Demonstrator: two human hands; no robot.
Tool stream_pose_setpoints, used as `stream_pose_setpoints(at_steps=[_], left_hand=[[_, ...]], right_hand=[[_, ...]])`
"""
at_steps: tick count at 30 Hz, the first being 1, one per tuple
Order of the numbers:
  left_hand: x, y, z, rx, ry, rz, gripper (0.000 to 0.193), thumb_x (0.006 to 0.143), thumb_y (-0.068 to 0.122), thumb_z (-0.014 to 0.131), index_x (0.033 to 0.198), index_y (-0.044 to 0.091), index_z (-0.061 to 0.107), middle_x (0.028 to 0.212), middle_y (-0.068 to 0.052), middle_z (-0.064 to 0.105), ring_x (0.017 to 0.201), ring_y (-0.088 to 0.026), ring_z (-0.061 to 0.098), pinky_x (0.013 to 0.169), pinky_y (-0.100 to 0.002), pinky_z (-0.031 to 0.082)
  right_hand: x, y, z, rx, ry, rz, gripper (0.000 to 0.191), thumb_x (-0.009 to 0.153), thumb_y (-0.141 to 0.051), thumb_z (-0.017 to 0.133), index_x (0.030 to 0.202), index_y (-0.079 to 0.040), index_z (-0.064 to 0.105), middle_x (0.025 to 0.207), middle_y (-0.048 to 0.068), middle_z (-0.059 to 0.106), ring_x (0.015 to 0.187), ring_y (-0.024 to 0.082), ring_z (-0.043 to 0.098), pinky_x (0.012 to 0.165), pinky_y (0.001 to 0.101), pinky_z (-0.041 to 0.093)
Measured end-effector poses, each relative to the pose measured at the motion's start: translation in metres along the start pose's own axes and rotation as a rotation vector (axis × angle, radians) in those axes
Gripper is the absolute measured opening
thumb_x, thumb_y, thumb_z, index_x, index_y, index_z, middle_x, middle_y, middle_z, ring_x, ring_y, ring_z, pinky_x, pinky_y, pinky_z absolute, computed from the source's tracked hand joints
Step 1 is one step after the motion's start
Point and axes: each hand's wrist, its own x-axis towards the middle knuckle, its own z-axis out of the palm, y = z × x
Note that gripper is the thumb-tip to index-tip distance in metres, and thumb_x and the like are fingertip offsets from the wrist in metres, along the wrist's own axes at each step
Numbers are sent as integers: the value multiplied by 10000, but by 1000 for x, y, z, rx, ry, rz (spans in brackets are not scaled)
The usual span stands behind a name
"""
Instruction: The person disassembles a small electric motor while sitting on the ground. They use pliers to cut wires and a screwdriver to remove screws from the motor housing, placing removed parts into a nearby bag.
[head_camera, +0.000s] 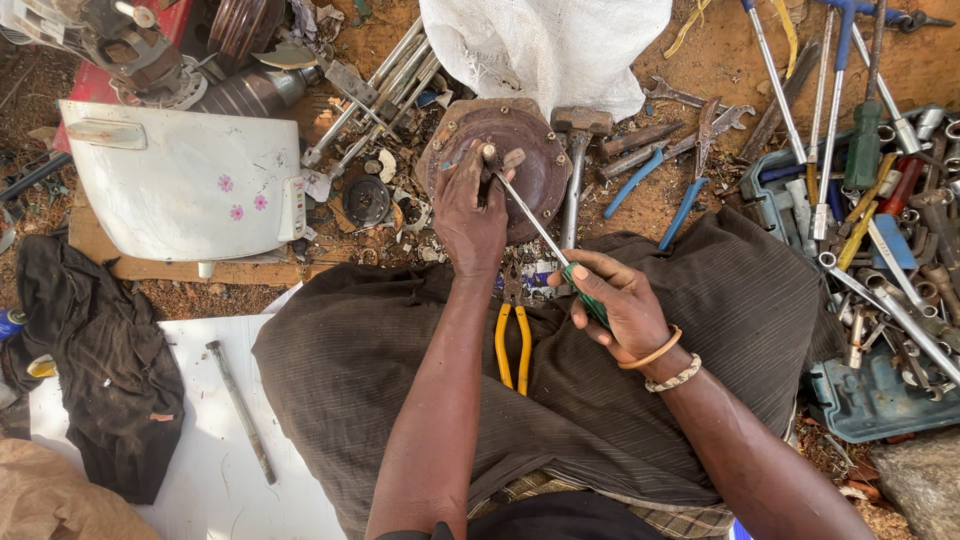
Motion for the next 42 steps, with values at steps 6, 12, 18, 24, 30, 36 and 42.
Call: stream_pose_setpoints(at_steps=[6,12,18,24,30,36,42], left_hand=[[-1,-2,1,36,11,66,449,883,6,774,1314,33,651,1349,-106,695,1242,-256,681,1176,-482,453],[-3,-7,3,18,28,88,485,873,-30,759,1339,21,635,1350,-110,694,1243,-287,675,1127,-448,507],[-4,-6,1,33,-24,51,500,888,-16,752,1370,24,628,1363,-100,689,1230,-275,691,1161,-465,484],[-6,0,-3,111,-55,41,526,908,51,766,1410,45,608,1416,-117,645,1328,-319,613,1195,-505,410],[-5,2,-5,142,-47,41,516,917,64,739,1412,39,599,1432,-94,649,1358,-299,591,1209,-500,390],[-3,2,-5,122,-47,52,494,913,65,732,1391,26,612,1411,-97,660,1339,-288,603,1209,-492,388],[-2,4,-6,138,-40,53,479,911,70,733,1374,25,618,1395,-94,672,1332,-272,611,1205,-487,390]], right_hand=[[2,-6,-1,306,-27,169,353,1019,-135,590,1335,21,609,1040,143,707,580,84,614,325,155,351],[2,-4,7,47,64,74,360,996,-161,643,1314,7,655,975,115,714,531,87,579,312,171,336],[-6,2,19,-1411,359,-889,350,1000,-209,735,1330,-98,695,1125,96,752,789,125,698,622,250,557],[3,-2,8,-687,320,-66,359,968,-234,716,1302,-104,715,982,107,811,663,159,700,502,289,520],[-5,-9,22,-1426,447,-582,326,911,-264,762,1156,-55,720,1039,121,736,815,192,700,683,340,563],[18,-30,13,-1026,188,-196,349,1000,-306,620,1179,-17,701,969,98,739,796,173,678,690,350,559],[63,-30,1,-833,-42,-12,359,1069,-227,567,1005,85,732,826,105,738,741,166,689,689,308,591]])
